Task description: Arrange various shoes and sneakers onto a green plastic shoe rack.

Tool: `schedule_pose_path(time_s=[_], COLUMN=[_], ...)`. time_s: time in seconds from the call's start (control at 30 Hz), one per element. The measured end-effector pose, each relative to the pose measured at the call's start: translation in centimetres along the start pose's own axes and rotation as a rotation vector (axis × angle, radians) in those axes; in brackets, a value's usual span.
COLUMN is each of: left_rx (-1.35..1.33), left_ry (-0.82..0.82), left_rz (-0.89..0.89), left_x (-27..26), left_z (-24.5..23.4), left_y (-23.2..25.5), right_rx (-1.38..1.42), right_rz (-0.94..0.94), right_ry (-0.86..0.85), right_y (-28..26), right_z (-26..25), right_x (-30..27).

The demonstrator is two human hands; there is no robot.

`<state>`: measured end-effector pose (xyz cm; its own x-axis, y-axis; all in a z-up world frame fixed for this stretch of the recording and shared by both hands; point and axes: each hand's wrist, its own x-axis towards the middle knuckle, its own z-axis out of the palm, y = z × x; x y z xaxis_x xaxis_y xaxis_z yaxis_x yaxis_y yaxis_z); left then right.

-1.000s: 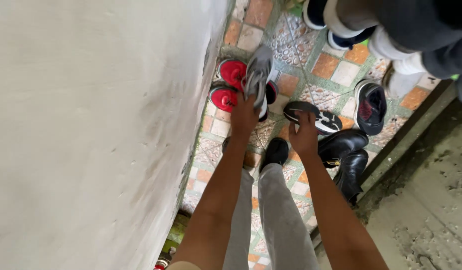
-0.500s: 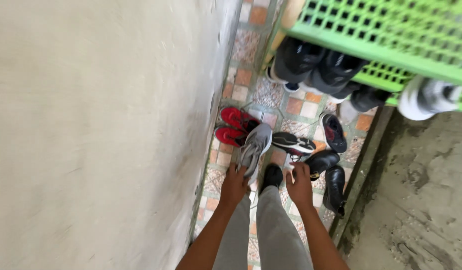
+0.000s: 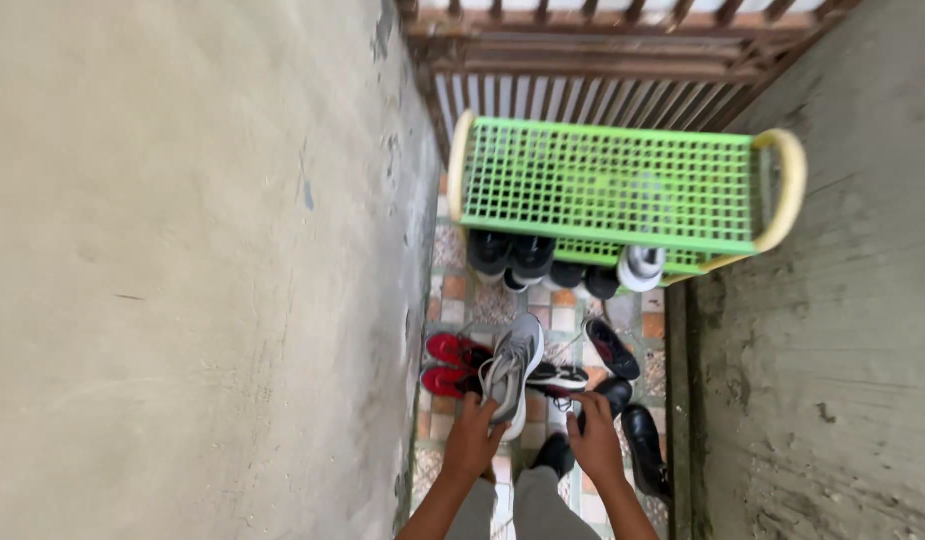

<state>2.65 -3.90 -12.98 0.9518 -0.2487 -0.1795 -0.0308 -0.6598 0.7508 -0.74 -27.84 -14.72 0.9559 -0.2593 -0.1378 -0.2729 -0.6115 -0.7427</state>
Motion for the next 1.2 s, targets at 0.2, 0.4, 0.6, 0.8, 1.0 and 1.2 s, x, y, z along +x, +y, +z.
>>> schedule_pose_path(time_s=[0.2, 0.4, 0.6, 0.8, 1.0, 1.2], left_rx=[-0.016, 0.033, 0.004, 0.02, 0.093, 0.146], left_ry=[-0.042, -0.028, 0.043, 0.091, 0.117, -0.004], left_rz=[0.008, 0.044, 0.037, 0.078, 0.13, 0.04], left_x=[1.7, 3.7, 7.2, 9.7, 13.5, 17.2], left_z=[0.7, 2.1, 6.6, 6.7, 6.2, 7.4], left_y=[6.0, 10.0, 9.3, 11.5, 12.3, 12.4], right_rx=[0.019, -0.007, 0.032, -0.012, -0.15, -0.225], right_rz=[0.133, -0.05, 0.029, 0.028, 0.086, 0.097], right_ry=[0.058, 0.219, 0.235, 0.306, 0.306, 0.298], right_y=[0.6, 3.7, 5.7, 7.4, 7.5, 8.2], right_z=[-8.3, -14.1, -19.3, -22.5, -24.1, -24.3], right_x=[0.8, 1.0, -0.2, -0.9, -1.2, -0.7])
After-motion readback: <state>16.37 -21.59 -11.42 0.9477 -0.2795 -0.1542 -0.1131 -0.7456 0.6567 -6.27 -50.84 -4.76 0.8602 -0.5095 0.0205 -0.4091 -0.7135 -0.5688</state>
